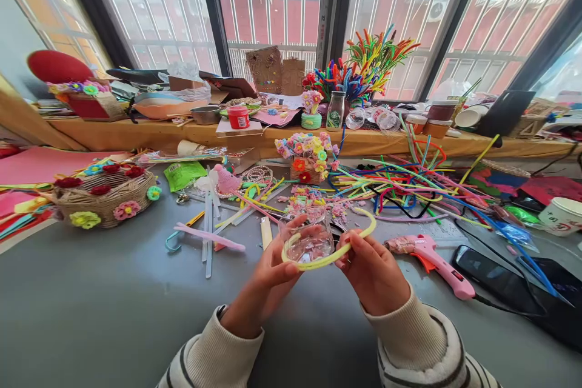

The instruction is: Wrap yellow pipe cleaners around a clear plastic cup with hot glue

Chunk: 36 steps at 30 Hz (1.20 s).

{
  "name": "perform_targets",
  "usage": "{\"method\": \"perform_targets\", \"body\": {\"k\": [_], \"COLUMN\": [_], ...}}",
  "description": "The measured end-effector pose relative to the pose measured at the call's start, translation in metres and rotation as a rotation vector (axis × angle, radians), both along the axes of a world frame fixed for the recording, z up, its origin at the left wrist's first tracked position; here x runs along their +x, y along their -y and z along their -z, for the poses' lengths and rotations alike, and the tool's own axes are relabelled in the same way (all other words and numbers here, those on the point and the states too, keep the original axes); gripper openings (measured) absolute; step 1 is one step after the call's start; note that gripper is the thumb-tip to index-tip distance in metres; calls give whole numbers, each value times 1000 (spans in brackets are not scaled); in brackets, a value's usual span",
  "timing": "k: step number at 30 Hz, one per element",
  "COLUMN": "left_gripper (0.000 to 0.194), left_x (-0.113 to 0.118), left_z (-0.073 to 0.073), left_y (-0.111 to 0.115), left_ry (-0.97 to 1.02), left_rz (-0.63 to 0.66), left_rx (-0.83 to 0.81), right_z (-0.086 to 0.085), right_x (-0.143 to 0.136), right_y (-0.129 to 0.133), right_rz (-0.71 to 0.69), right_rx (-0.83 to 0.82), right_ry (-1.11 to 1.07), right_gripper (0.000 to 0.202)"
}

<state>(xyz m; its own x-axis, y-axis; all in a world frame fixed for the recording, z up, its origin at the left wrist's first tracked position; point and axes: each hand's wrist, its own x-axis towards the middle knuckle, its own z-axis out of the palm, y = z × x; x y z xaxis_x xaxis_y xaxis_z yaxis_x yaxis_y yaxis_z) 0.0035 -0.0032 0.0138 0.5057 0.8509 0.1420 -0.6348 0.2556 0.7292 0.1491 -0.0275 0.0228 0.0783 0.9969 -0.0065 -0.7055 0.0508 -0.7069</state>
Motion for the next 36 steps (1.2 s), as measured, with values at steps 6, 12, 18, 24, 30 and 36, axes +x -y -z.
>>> {"method": "perform_targets", "body": {"k": [6, 12, 18, 24, 30, 36], "left_gripper": [73, 85, 89, 88, 96, 93], "left_x": [-4, -4, -4, -5, -9, -8], "left_z": [-1, 2, 2, 0, 2, 1], "left_y": [2, 0, 1, 4, 3, 5], "left_ry": [53, 96, 98, 46, 22, 71], "left_rz": [97, 167, 182, 187, 260, 296], "left_rx": [35, 55, 34, 62, 112, 111], "right_z": [-9, -13, -14, -11, -9, -8], "right_x": [0, -1, -2, -3, -3, -2], "right_y": [9, 16, 19, 18, 18, 18], "right_rz": [-44, -69, -63, -88, -109, -129], "right_rx": [61, 143, 137, 125, 130, 95], "right_ry": [58, 111, 153, 163, 169, 167], "right_gripper": [15, 15, 15, 18, 18, 20]}}
